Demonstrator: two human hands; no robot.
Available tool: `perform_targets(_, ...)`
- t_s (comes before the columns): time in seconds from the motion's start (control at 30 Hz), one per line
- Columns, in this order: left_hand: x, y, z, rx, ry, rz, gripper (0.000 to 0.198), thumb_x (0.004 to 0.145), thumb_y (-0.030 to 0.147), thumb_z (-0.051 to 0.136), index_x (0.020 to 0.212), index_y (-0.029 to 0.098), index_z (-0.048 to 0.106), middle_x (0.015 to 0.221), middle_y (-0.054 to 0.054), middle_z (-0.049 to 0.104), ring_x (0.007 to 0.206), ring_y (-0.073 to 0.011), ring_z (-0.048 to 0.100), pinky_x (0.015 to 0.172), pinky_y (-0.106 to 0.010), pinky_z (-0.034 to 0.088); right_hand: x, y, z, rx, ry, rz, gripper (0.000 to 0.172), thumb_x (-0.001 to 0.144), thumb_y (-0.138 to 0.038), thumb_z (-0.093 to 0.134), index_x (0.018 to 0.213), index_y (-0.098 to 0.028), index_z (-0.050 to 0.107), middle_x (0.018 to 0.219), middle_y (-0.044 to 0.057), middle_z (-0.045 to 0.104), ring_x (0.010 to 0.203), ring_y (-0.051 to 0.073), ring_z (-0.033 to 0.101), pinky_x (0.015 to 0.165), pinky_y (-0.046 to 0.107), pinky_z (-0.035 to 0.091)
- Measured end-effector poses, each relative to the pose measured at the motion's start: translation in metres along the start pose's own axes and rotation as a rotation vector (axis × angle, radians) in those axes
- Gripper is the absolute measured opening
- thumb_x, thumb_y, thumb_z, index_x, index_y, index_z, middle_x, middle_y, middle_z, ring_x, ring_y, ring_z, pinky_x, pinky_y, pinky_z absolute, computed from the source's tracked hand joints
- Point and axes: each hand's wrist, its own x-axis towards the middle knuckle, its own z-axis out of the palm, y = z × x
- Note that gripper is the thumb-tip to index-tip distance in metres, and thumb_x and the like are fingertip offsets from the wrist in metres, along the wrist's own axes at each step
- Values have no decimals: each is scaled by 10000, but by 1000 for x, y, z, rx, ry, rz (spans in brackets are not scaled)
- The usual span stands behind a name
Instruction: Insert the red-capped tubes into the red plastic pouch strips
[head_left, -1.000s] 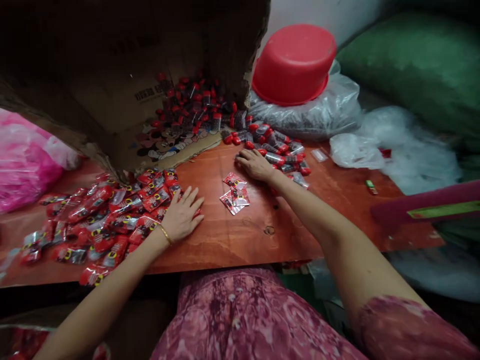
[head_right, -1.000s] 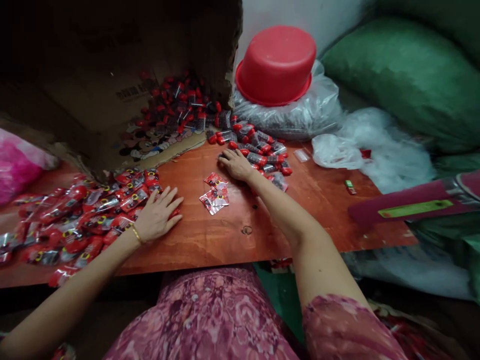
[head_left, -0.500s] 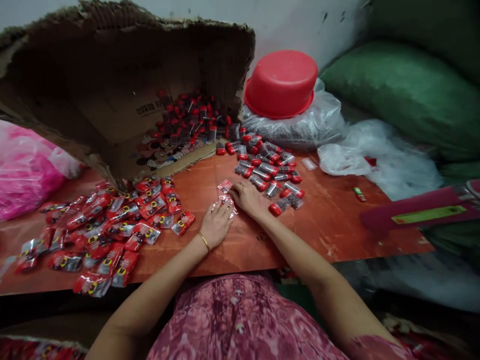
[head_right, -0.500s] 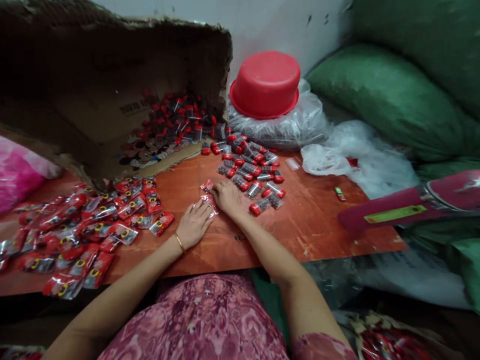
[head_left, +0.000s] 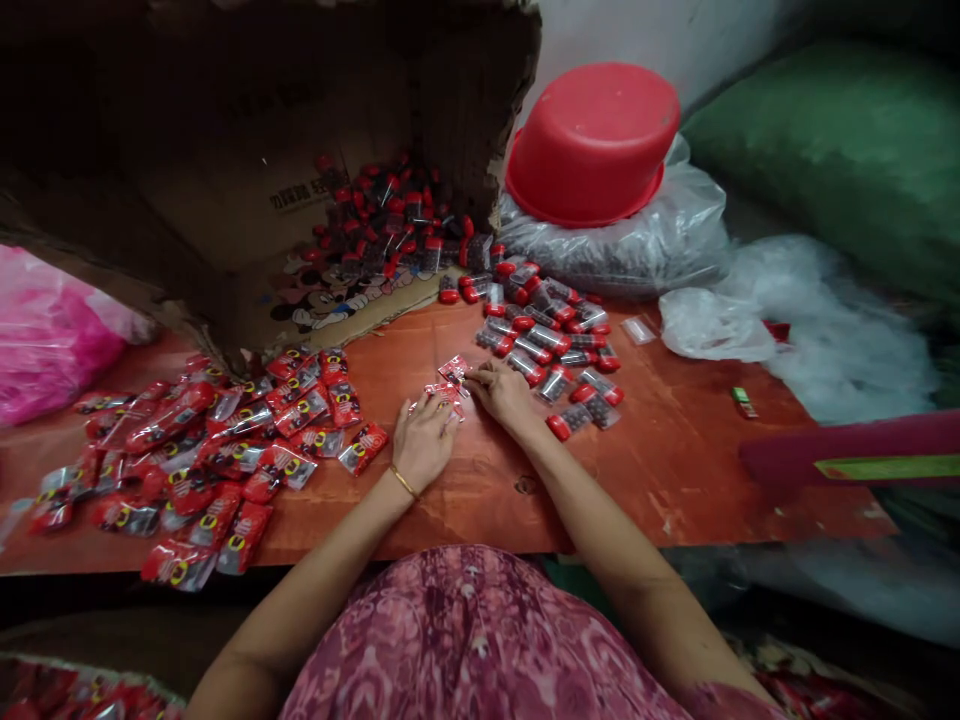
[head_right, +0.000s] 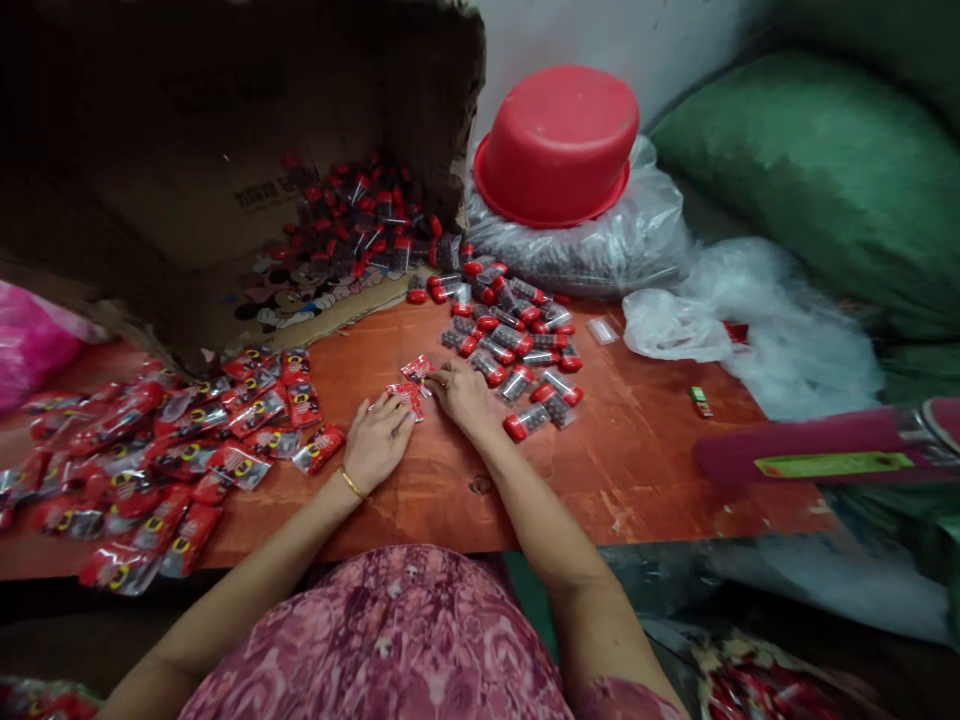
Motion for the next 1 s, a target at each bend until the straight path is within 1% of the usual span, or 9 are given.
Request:
perform_targets(0.17,37,1,-2,-1,42,-24,356,888,320,371,1150,229,593,1294,-72,548,1261,-275,410,1030,-512,299,-1,-2,2,1,9,9,331,905,-339,403,990,-208,695,936,76,679,819,189,622,679,279,449)
perform_targets(0.27,59,4,5,32,-21,-24,352,876,364,399,1110,227,623,1293,-80,546,1274,-313,375,1024,-532,287,-8,5,1,82,34,30,297,881,-291,422,970,-214,695,943,66,701,839,197,636,708,291,478)
perform_targets(0.37,67,6,12,59,-66,-31,367,867,432,408,1043,240,665,1275,-74,559,1259,-331,379,1028,-535,270,-18,11,1,163,111,45,301,863,-309,430,966,-197,690,938,78,707,842,210,644,721,311,494)
perform_targets(0.47,68,5,16,67,-73,-38,341,878,403,402,1002,257,684,1256,-59,573,1241,-314,400,1031,-523,266,-23,15,4,218,170,71,321,845,-364,435,926,-197,697,913,92,705,809,222,648,688,331,501)
perform_targets(0.6,66,1,15,24,-72,-42,341,894,350,382,992,248,692,1263,-65,570,1236,-297,414,1041,-510,258,-20,15,6,331,172,144,333,811,-429,456,874,-213,700,876,86,707,781,236,647,666,358,500)
perform_targets(0.7,63,-2,6,-67,-58,-106,336,896,354,380,998,273,690,1252,-45,584,1244,-287,414,1040,-531,254,-19,11,2,540,193,259,386,787,-497,463,840,-188,688,801,75,696,728,217,638,667,353,501)
perform_targets(0.83,57,1,-10,-181,32,-183,361,896,407,372,1123,293,628,1292,-54,551,1258,-279,412,1031,-542,268,-21,-9,-11,890,200,463,488,754,-592,454,879,-165,655,712,42,651,590,161,590,518,278,476)
perform_targets(0.93,50,10,-19,-228,80,-150,345,891,387,390,1111,289,637,1314,-70,527,1270,-284,402,1032,-548,263,-22,-30,-19,1039,191,422,405,733,-553,524,828,-179,645,712,14,630,598,134,562,528,247,463)
perform_targets(1.0,44,14,-23,-274,133,-126,327,880,364,415,1093,278,647,1317,-76,523,1273,-286,398,1043,-546,244,-22,-42,-22,1092,230,374,332,721,-500,570,775,-180,636,691,-2,617,599,124,544,556,245,460)
